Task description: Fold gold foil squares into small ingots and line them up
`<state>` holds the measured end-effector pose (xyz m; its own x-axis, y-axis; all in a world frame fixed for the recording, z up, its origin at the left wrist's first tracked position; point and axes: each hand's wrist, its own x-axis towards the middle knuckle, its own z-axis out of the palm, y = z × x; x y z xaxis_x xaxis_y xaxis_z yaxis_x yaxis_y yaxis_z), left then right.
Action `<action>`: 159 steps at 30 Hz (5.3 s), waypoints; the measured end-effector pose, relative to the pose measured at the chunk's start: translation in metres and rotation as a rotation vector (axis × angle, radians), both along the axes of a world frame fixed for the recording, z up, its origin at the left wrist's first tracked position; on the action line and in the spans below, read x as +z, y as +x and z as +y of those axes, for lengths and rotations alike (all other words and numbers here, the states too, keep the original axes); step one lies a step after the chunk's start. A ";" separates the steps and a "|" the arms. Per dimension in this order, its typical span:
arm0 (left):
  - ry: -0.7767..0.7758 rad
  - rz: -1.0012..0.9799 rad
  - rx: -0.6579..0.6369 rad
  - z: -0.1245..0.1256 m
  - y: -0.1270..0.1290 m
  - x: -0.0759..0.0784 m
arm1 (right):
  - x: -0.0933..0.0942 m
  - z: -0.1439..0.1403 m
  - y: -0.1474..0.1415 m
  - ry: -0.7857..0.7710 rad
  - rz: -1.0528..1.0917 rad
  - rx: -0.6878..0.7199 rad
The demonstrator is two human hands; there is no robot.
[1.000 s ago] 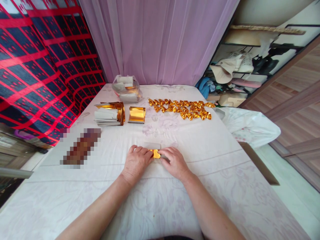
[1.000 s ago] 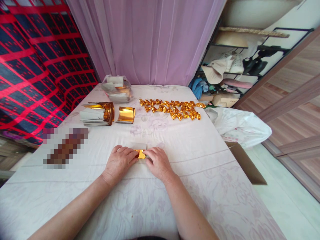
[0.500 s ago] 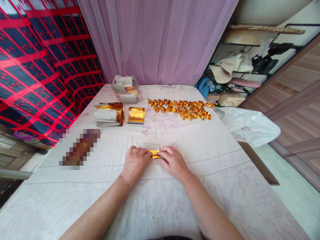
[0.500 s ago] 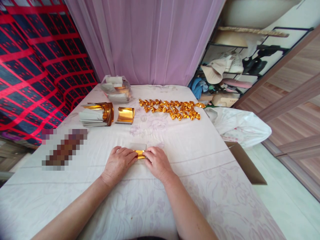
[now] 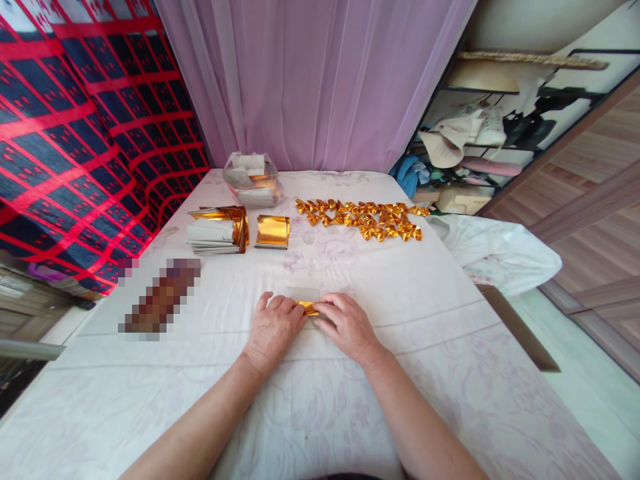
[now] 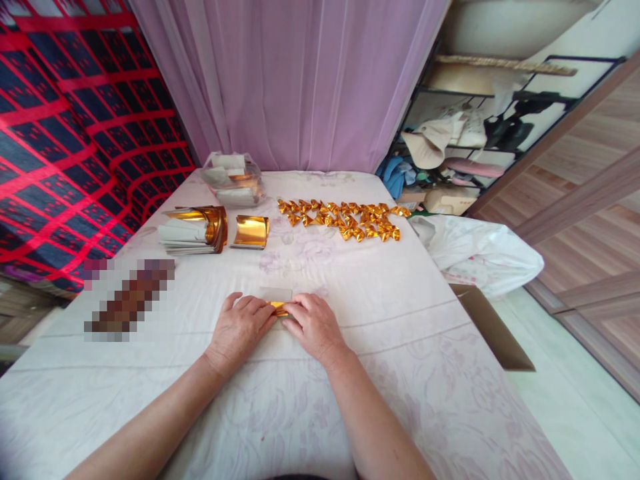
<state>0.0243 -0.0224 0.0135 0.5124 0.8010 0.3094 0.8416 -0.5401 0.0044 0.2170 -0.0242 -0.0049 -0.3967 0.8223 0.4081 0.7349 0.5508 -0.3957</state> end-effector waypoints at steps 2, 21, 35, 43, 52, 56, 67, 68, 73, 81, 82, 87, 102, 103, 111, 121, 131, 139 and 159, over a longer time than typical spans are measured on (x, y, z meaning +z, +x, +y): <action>0.010 0.004 -0.008 0.000 -0.002 -0.001 | 0.001 0.001 0.000 0.033 -0.013 -0.013; -0.172 -0.143 -0.039 -0.022 -0.028 -0.011 | 0.002 -0.006 -0.013 0.013 -0.090 0.081; -0.200 -0.217 -0.003 -0.021 -0.023 -0.008 | 0.002 -0.005 -0.016 -0.005 -0.077 0.066; -0.208 -0.201 -0.005 -0.021 -0.024 -0.010 | -0.003 -0.001 -0.024 -0.054 -0.046 -0.062; -0.168 -0.170 -0.024 -0.023 -0.025 -0.011 | -0.007 -0.002 -0.030 -0.047 -0.006 -0.155; -0.157 -0.135 -0.027 -0.024 -0.025 -0.010 | -0.007 -0.003 -0.031 -0.065 0.000 -0.179; -0.115 -0.085 -0.025 -0.024 -0.025 -0.011 | -0.003 -0.003 -0.033 -0.078 -0.005 -0.224; -0.111 -0.082 -0.025 -0.024 -0.024 -0.010 | -0.003 -0.003 -0.033 -0.080 -0.005 -0.227; -0.113 -0.081 -0.018 -0.024 -0.023 -0.010 | -0.004 -0.003 -0.034 -0.073 -0.009 -0.236; -0.100 -0.080 -0.012 -0.025 -0.023 -0.012 | -0.005 -0.002 -0.034 -0.070 -0.020 -0.242; -0.102 -0.078 -0.011 -0.025 -0.023 -0.012 | -0.004 -0.002 -0.034 -0.070 -0.023 -0.242; -0.099 -0.072 -0.002 -0.025 -0.022 -0.011 | -0.004 -0.002 -0.035 -0.077 -0.035 -0.248; -0.092 -0.095 0.012 -0.026 -0.021 -0.010 | -0.006 -0.004 -0.030 -0.103 0.093 -0.214; -0.094 -0.099 0.012 -0.026 -0.020 -0.010 | -0.006 -0.005 -0.031 -0.107 0.088 -0.230; -0.112 -0.090 -0.016 -0.025 -0.022 -0.008 | -0.004 -0.004 -0.036 -0.147 0.062 -0.272; -0.164 -0.093 -0.028 -0.024 -0.024 -0.005 | -0.005 0.001 -0.029 -0.173 0.129 -0.223; -0.137 -0.084 -0.033 -0.024 -0.023 -0.005 | -0.010 0.001 -0.023 -0.118 0.105 -0.182; -0.143 -0.097 -0.016 -0.025 -0.022 -0.006 | 0.001 -0.008 -0.033 -0.001 0.213 -0.128; -0.245 -0.254 -0.043 -0.023 -0.033 -0.018 | -0.004 -0.005 -0.046 -0.185 0.160 -0.184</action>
<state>-0.0091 -0.0456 -0.0046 0.4786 0.8467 0.2325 0.7735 -0.5319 0.3446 0.1715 -0.0290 -0.0085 -0.1771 0.9405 0.2900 0.7355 0.3223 -0.5960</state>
